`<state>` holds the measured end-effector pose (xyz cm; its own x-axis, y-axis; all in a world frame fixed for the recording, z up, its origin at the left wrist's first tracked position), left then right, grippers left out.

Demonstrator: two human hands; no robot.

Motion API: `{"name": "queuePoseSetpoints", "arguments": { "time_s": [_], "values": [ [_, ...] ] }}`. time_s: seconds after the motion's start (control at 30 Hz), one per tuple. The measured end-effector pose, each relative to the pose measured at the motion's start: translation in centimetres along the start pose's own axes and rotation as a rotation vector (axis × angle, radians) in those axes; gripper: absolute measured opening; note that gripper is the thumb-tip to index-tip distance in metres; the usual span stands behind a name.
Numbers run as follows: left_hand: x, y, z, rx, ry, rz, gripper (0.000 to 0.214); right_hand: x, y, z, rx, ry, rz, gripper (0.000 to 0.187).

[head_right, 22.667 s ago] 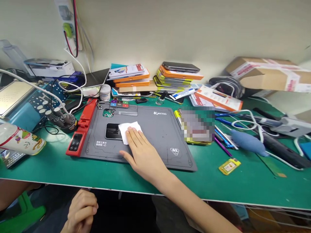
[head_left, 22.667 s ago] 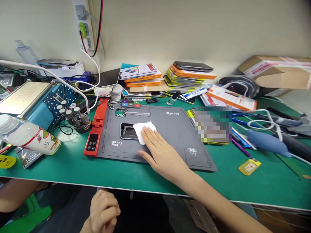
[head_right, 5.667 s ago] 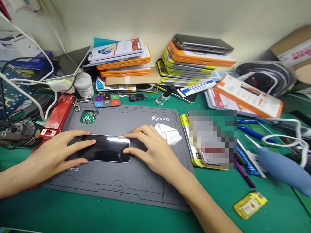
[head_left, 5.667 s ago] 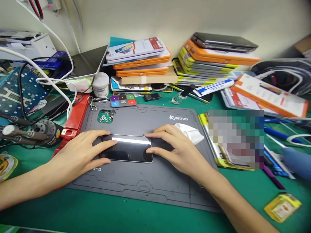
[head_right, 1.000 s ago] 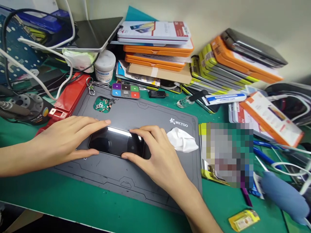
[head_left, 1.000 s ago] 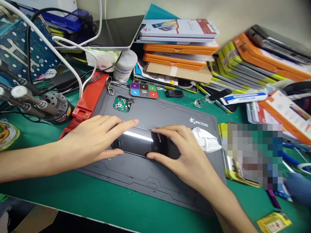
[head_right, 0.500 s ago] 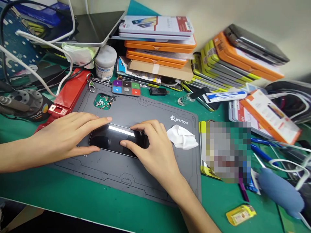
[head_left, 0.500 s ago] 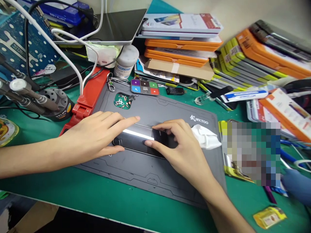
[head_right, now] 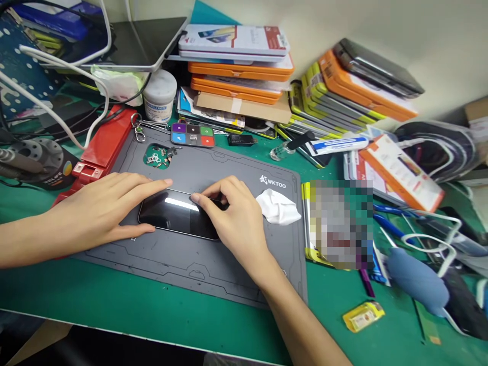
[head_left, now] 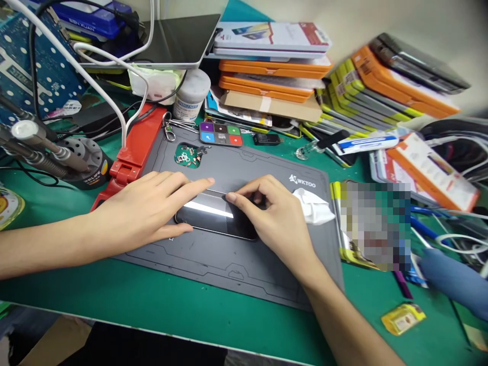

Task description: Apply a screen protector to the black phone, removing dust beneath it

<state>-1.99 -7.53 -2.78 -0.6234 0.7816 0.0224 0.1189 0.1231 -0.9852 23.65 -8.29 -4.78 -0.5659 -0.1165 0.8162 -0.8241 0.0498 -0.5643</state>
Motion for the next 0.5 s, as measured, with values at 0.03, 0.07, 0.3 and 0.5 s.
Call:
{"name": "queuePoseSetpoints", "arguments": {
  "time_s": [0.03,0.07,0.3,0.5],
  "values": [
    [0.0,0.0,-0.01,0.0,-0.001,0.002,0.074,0.0,0.07,-0.01,-0.009,0.004,0.009,0.03],
    [0.01,0.01,-0.01,0.002,-0.004,0.004,0.074,0.0,0.14,-0.01,-0.017,0.007,0.021,0.031],
    [0.18,0.19,0.12,0.013,-0.013,0.021,0.073,0.28,0.49,0.07,0.01,-0.058,0.191,0.035],
    [0.17,0.1,-0.03,0.02,-0.01,-0.001,0.069,0.33,0.23,-0.03,0.081,-0.059,0.234,0.031]
  ]
}}
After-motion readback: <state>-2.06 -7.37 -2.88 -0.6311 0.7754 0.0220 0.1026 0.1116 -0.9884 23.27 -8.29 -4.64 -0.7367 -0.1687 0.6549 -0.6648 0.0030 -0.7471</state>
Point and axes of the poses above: each hand's wrist, its own z-axis away from the middle knuckle, its own y-axis out of the palm, x = y × z, the point moved 2 cm from there along -z, towards the middle knuckle, and after that the axes turned 12 degrees about -z, right-handed, at the moved point
